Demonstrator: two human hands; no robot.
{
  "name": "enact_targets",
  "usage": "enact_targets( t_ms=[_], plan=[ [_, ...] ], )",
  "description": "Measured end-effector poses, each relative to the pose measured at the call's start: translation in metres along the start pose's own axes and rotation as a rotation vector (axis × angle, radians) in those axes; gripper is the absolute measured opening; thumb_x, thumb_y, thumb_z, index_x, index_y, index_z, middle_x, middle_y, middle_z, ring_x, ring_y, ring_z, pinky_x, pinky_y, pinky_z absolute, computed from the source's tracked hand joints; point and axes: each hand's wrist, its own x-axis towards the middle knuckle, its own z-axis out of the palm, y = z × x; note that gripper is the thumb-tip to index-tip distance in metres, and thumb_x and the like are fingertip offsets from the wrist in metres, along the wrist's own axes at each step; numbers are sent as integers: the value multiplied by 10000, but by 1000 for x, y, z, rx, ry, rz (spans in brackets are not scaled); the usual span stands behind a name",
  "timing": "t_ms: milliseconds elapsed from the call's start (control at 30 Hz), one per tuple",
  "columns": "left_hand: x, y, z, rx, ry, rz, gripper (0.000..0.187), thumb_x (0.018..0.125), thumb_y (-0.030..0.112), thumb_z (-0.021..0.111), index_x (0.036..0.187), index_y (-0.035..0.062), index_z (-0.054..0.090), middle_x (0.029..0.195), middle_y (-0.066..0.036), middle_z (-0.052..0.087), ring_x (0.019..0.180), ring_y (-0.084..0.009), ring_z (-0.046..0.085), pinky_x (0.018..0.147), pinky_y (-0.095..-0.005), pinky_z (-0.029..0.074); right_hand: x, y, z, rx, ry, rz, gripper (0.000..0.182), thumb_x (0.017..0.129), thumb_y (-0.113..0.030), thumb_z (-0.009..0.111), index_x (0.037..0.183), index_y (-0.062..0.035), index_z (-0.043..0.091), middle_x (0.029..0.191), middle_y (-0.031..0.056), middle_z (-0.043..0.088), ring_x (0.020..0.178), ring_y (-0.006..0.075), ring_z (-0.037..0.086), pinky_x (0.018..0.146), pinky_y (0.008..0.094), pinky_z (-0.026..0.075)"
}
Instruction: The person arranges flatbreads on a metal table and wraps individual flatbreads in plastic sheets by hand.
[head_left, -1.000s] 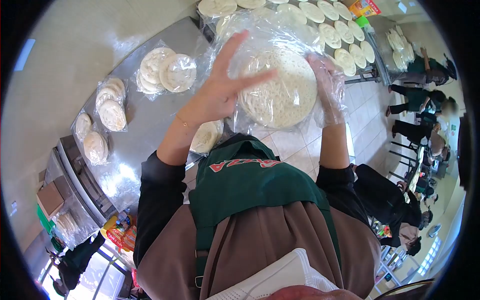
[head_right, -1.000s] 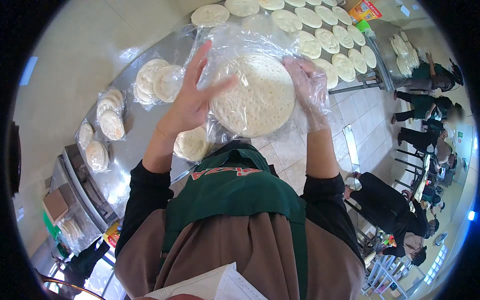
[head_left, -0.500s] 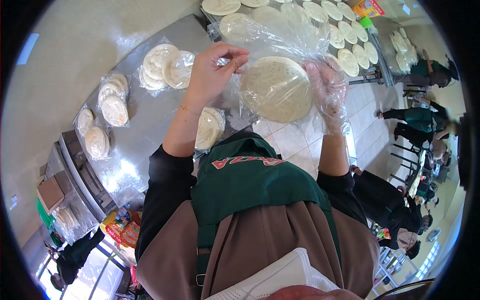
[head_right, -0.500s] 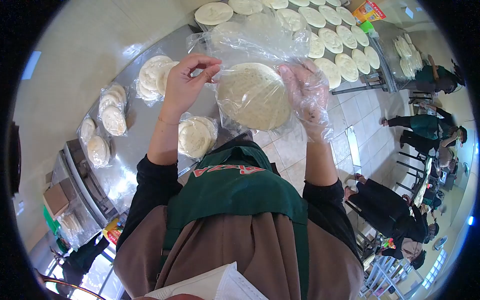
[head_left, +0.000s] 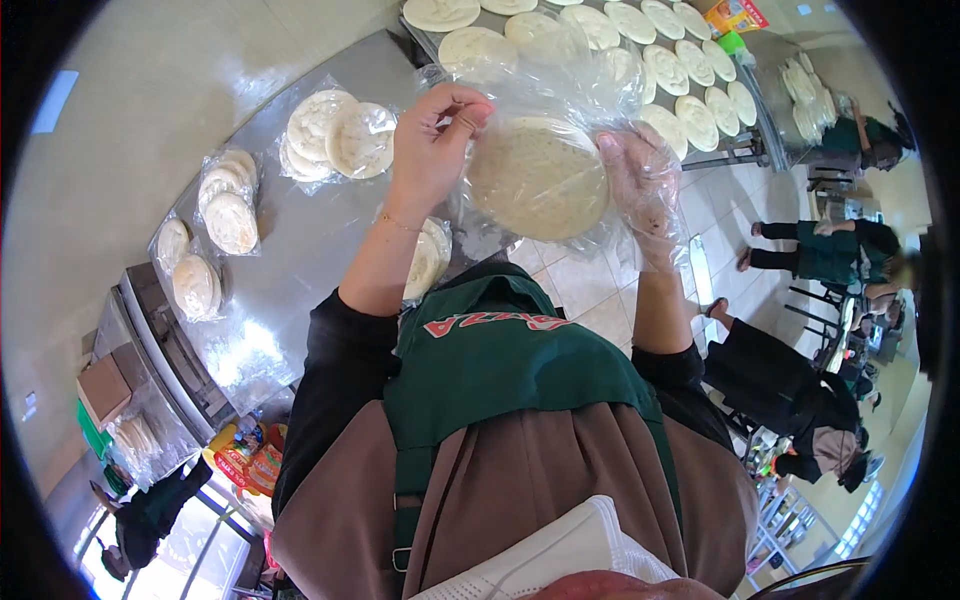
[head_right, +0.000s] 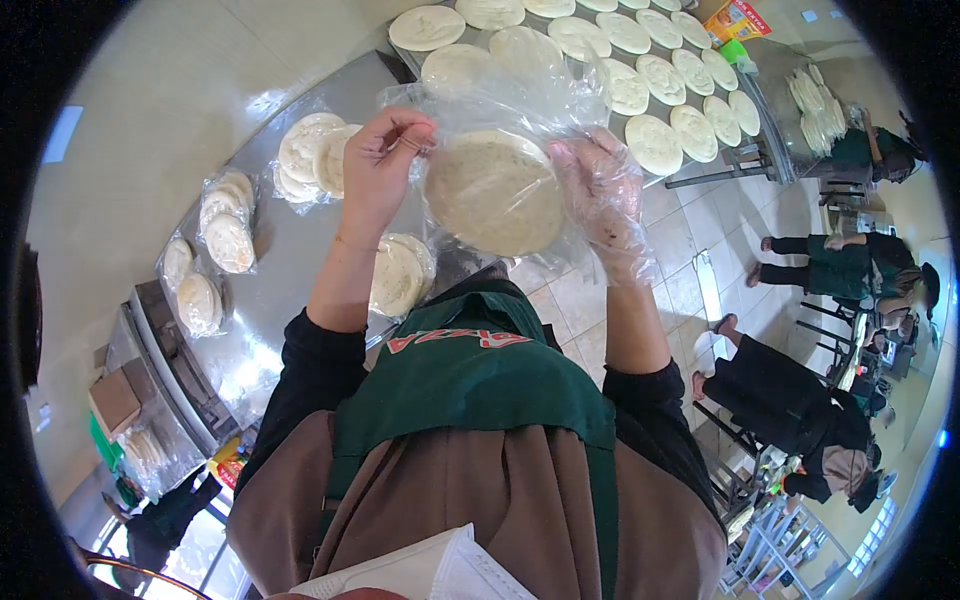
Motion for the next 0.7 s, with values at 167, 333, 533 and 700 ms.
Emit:
enact_targets(
  t_ms=[167, 333, 533, 700],
  plan=[
    [5, -4, -2, -778, 42, -34, 54, 909, 92, 552, 937, 49, 533, 1026, -70, 577, 888, -165, 583, 788, -306, 500, -7, 12, 12, 251, 88, 223, 95, 818, -95, 654, 800, -3, 667, 747, 138, 591, 613, 254, 552, 560, 327, 436],
    [5, -17, 13, -201, 480, 136, 174, 879, 186, 618, 923, 62, 504, 982, -65, 555, 841, -140, 539, 766, -267, 453, -2, 1, 16, 95, 129, 121, 93, 818, -78, 652, 775, 4, 658, 729, 121, 580, 593, 236, 541, 545, 320, 422],
    [-12, -45, 26, 244, 327, -154, 234, 844, 213, 671, 933, 63, 515, 841, -32, 563, 710, -89, 493, 620, -214, 407, -2, -15, 25, -66, 253, -33, 69, 803, -71, 664, 783, -6, 654, 709, 130, 572, 592, 261, 547, 548, 343, 431],
    [-6, -55, 8, -213, 214, -288, 176, 905, 216, 583, 926, 56, 514, 773, -40, 581, 650, -113, 549, 610, -227, 478, -4, -1, 29, -98, 247, 7, 75, 811, -81, 656, 786, -10, 649, 717, 141, 580, 615, 290, 561, 566, 363, 442]
  ],
)
